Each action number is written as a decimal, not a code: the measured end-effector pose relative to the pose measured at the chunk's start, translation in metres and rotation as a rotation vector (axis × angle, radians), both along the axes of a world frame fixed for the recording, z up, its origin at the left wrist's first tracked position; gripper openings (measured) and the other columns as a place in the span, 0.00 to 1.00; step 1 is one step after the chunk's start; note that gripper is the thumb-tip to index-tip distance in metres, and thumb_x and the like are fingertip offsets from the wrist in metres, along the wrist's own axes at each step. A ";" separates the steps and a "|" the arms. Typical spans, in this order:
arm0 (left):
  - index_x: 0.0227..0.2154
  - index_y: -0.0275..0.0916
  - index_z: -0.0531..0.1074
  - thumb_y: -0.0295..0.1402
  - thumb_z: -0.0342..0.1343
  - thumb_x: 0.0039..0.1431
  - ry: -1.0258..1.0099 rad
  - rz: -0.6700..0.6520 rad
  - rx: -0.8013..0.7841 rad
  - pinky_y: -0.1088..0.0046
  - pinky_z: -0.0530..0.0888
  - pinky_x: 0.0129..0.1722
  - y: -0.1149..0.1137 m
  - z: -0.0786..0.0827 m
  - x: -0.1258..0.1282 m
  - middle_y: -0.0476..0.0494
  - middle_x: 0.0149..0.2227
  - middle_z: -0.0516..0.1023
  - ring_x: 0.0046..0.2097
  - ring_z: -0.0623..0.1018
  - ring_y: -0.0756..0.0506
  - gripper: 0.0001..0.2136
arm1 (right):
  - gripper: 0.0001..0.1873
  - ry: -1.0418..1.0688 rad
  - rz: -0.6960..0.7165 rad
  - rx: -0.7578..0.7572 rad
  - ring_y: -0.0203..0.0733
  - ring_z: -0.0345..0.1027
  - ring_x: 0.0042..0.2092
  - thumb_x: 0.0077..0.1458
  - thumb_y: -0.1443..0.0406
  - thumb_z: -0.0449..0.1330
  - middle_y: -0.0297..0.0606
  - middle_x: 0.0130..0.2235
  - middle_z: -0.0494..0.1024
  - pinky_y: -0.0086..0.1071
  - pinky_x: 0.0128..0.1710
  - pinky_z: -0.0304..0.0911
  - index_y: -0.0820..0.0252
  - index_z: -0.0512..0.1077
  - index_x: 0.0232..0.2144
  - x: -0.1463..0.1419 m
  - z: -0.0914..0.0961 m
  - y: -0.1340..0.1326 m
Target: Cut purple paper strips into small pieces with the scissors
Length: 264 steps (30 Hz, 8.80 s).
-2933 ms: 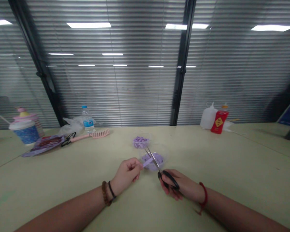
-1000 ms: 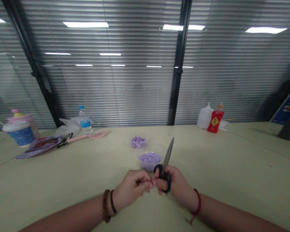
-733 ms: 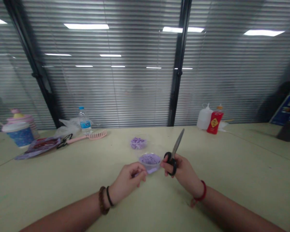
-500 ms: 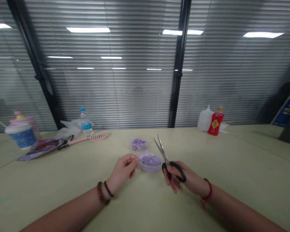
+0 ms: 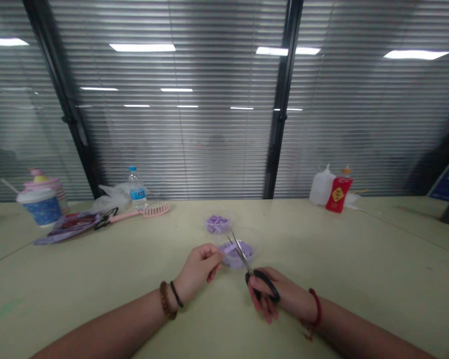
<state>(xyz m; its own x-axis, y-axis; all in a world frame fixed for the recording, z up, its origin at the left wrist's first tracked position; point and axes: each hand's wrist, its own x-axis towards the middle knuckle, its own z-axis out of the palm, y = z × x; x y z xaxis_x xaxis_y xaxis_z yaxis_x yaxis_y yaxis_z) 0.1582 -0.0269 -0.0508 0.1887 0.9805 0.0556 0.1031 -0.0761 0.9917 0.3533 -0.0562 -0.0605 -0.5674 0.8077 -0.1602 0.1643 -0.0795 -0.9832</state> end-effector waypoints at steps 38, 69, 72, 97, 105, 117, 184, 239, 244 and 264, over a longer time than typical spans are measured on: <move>0.19 0.35 0.64 0.42 0.53 0.45 0.037 -0.044 0.029 0.81 0.57 0.13 0.004 0.000 -0.003 0.53 0.15 0.64 0.14 0.61 0.56 0.14 | 0.29 -0.041 -0.172 0.042 0.25 0.53 0.11 0.40 0.42 0.56 0.30 0.15 0.64 0.19 0.09 0.50 0.64 0.60 0.19 -0.001 0.003 0.003; 0.20 0.35 0.63 0.40 0.52 0.48 0.029 -0.065 0.020 0.83 0.57 0.12 -0.001 0.000 0.002 0.54 0.15 0.64 0.14 0.60 0.57 0.13 | 0.28 -0.170 -0.142 0.031 0.25 0.55 0.13 0.40 0.43 0.55 0.29 0.15 0.64 0.19 0.11 0.51 0.64 0.61 0.19 -0.004 0.003 0.001; 0.21 0.35 0.63 0.40 0.52 0.48 0.020 -0.062 0.019 0.83 0.57 0.12 -0.001 0.000 0.000 0.54 0.16 0.65 0.14 0.60 0.57 0.12 | 0.28 -0.153 -0.151 0.024 0.26 0.55 0.13 0.39 0.42 0.55 0.30 0.16 0.65 0.20 0.11 0.52 0.64 0.61 0.20 -0.004 0.003 0.001; 0.19 0.37 0.60 0.39 0.54 0.47 -0.151 0.075 -0.001 0.82 0.55 0.13 0.001 -0.011 -0.003 0.57 0.14 0.61 0.14 0.59 0.57 0.12 | 0.34 -0.106 0.012 0.031 0.28 0.58 0.14 0.41 0.39 0.51 0.34 0.16 0.65 0.20 0.12 0.54 0.68 0.64 0.18 0.001 0.003 0.003; 0.20 0.37 0.61 0.40 0.53 0.45 -0.079 0.037 -0.010 0.82 0.55 0.13 0.000 -0.013 0.000 0.56 0.13 0.61 0.14 0.59 0.57 0.12 | 0.32 -0.118 0.014 0.075 0.26 0.57 0.15 0.43 0.40 0.51 0.35 0.19 0.67 0.20 0.12 0.53 0.67 0.64 0.21 -0.001 -0.002 0.002; 0.22 0.35 0.62 0.40 0.50 0.49 0.031 -0.039 0.059 0.83 0.55 0.13 0.001 -0.018 -0.001 0.56 0.15 0.61 0.14 0.59 0.57 0.11 | 0.30 -0.139 -0.027 0.044 0.25 0.55 0.14 0.41 0.42 0.54 0.32 0.17 0.66 0.19 0.11 0.51 0.66 0.63 0.19 -0.004 0.003 0.001; 0.20 0.37 0.60 0.42 0.52 0.48 0.066 -0.051 0.134 0.81 0.54 0.15 0.000 -0.013 -0.009 0.57 0.13 0.57 0.15 0.56 0.56 0.14 | 0.29 -0.138 -0.019 0.078 0.25 0.53 0.14 0.41 0.42 0.54 0.32 0.18 0.66 0.20 0.12 0.49 0.65 0.62 0.21 0.002 0.001 0.004; 0.22 0.35 0.63 0.40 0.53 0.48 0.036 -0.098 0.111 0.82 0.54 0.14 0.002 -0.012 -0.009 0.57 0.13 0.59 0.14 0.57 0.57 0.12 | 0.32 -0.132 -0.005 0.086 0.26 0.53 0.13 0.41 0.40 0.52 0.33 0.15 0.63 0.20 0.11 0.50 0.66 0.62 0.15 0.000 0.006 0.000; 0.22 0.35 0.63 0.41 0.53 0.47 0.008 -0.098 0.067 0.82 0.55 0.14 0.003 -0.013 -0.008 0.56 0.14 0.60 0.14 0.58 0.57 0.13 | 0.31 -0.072 -0.044 0.028 0.25 0.52 0.12 0.41 0.41 0.53 0.31 0.15 0.63 0.20 0.10 0.49 0.66 0.62 0.17 0.003 0.003 0.002; 0.21 0.36 0.61 0.41 0.50 0.48 0.019 0.017 0.107 0.82 0.54 0.13 0.002 -0.014 -0.005 0.57 0.14 0.59 0.14 0.57 0.56 0.12 | 0.29 -0.118 0.012 0.084 0.25 0.53 0.13 0.43 0.43 0.54 0.32 0.16 0.64 0.18 0.10 0.46 0.66 0.62 0.18 0.002 -0.001 0.002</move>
